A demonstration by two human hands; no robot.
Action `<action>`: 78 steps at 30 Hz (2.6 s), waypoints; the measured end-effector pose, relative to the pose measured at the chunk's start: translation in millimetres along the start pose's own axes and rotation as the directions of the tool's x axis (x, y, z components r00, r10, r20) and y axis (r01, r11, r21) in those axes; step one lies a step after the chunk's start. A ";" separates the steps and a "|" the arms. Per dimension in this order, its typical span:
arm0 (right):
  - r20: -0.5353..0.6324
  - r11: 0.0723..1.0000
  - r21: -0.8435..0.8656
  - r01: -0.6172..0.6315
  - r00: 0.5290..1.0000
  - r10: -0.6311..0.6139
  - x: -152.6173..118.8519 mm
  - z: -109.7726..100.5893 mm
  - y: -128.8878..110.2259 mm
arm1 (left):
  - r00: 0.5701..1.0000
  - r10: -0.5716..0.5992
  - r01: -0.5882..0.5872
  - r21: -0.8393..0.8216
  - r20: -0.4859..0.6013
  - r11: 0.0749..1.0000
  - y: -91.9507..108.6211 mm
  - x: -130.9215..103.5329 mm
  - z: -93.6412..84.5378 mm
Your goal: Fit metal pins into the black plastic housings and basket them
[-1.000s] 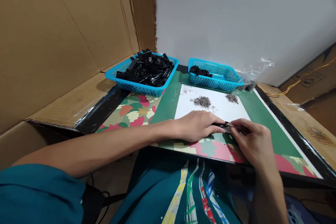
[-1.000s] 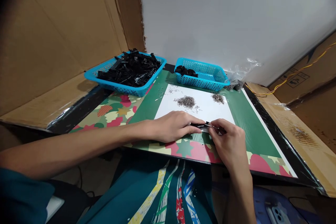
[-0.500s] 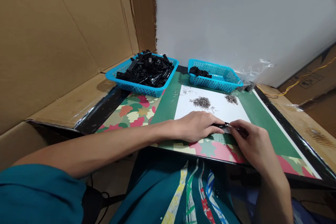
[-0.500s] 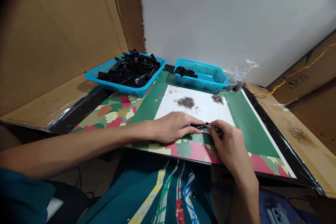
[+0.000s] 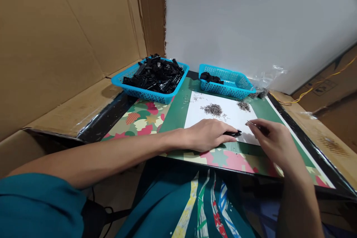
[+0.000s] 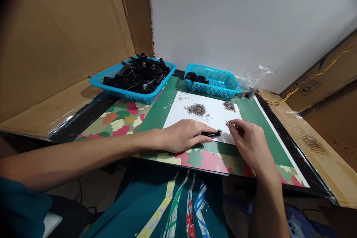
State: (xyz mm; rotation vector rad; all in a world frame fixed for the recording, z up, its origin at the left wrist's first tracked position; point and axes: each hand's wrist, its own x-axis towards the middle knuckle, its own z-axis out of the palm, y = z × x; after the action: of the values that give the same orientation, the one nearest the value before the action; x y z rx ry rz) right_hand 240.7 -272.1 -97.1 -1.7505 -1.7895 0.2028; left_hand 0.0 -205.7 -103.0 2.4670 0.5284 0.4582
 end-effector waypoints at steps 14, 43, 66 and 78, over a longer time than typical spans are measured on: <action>0.229 0.992 0.121 0.045 0.971 -0.072 64.1 31.4 -7.9 | 0.992 0.116 -0.110 -0.101 0.051 0.989 1.4 -5.3 -4.3; 0.332 0.770 0.632 -0.089 0.929 -0.165 3.9 -1.2 -27.6 | 0.998 -0.025 0.000 -0.422 -0.055 0.907 -5.3 4.1 -5.2; -0.004 0.719 0.690 -0.079 0.994 0.113 -25.0 29.2 -37.1 | 0.997 -0.027 -0.006 -0.435 -0.071 0.901 -1.9 4.7 -10.3; -0.065 0.842 0.537 -0.050 0.993 0.101 -39.2 22.0 -36.4 | 1.000 -0.018 0.013 -0.389 -0.009 0.921 -2.5 1.6 -6.6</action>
State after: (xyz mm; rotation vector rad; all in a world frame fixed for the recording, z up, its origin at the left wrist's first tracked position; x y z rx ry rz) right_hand 195.5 -306.4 -108.3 -1.3950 -1.4161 0.5891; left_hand -2.0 -200.0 -99.1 2.0773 0.4147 0.5172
